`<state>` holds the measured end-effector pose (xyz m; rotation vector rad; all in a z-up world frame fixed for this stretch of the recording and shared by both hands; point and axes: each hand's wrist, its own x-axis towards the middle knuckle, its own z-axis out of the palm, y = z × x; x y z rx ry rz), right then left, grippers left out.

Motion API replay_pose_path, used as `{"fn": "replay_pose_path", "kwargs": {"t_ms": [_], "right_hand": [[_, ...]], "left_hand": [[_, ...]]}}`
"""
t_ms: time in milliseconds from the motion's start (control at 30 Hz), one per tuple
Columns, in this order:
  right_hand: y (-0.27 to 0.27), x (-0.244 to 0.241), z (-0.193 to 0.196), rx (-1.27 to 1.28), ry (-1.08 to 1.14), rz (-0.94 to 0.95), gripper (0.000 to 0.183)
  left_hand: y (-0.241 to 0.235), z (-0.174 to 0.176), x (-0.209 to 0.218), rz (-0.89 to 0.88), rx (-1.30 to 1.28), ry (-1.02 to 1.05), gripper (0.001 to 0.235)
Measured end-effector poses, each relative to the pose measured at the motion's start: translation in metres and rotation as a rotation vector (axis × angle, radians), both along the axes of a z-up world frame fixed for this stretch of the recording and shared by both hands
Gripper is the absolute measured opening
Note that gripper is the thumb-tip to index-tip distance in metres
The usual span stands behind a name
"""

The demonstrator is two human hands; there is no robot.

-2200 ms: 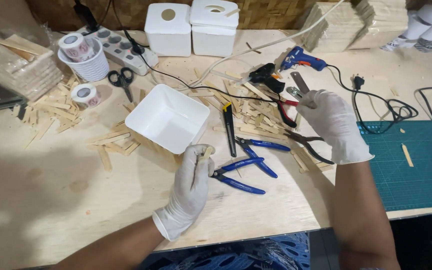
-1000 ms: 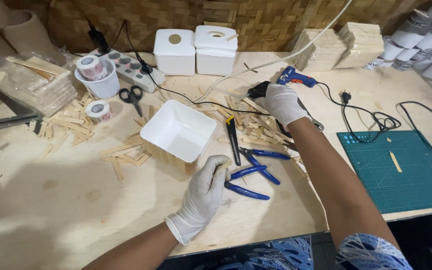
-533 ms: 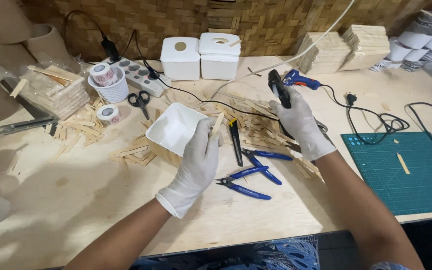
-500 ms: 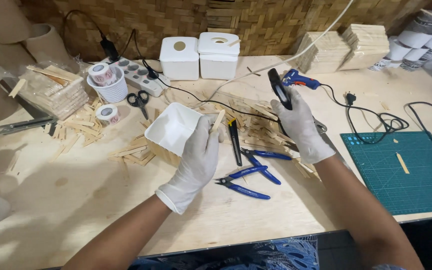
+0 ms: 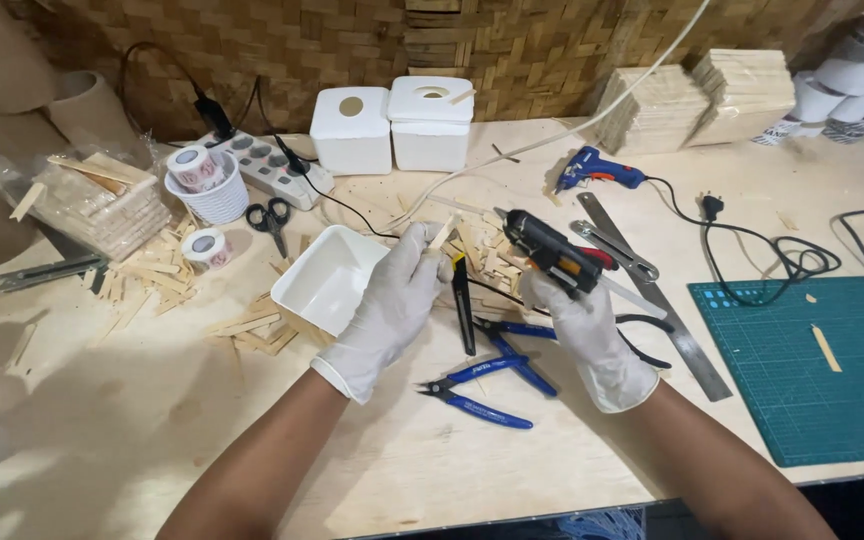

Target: The person cuts wooden sticks with pliers, applies hot glue to the sticks, and attaches them to the sides of a white plastic container. The person repeats this process to build up the sides of the container with multiple wooden sticks.

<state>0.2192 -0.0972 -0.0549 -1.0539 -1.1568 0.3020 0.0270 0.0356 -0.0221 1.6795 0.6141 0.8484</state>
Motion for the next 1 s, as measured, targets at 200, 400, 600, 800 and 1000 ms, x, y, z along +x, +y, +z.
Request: {"fn": "replay_pose_path", "kwargs": {"t_ms": [200,400,600,800,1000], "right_hand": [[0.002,-0.019,-0.042,-0.149,0.001,-0.092,0.019],[-0.002,-0.032,-0.025,-0.304,0.152,-0.216,0.012],[-0.004,-0.025,-0.037,-0.148,0.099,-0.264,0.014],[-0.004,-0.025,-0.021,-0.239,-0.166,-0.334,0.021],[-0.006,-0.029,-0.014,-0.273,-0.173,-0.293,0.019]], "left_hand": [[-0.012,0.012,-0.006,0.090,-0.111,0.099,0.022],[-0.014,0.016,-0.004,0.116,-0.254,0.188,0.021],[-0.012,0.008,-0.002,0.167,-0.280,0.148,0.016],[-0.010,0.007,-0.007,0.131,-0.112,-0.020,0.033],[-0.010,0.002,-0.001,0.151,-0.242,0.045,0.017]]}}
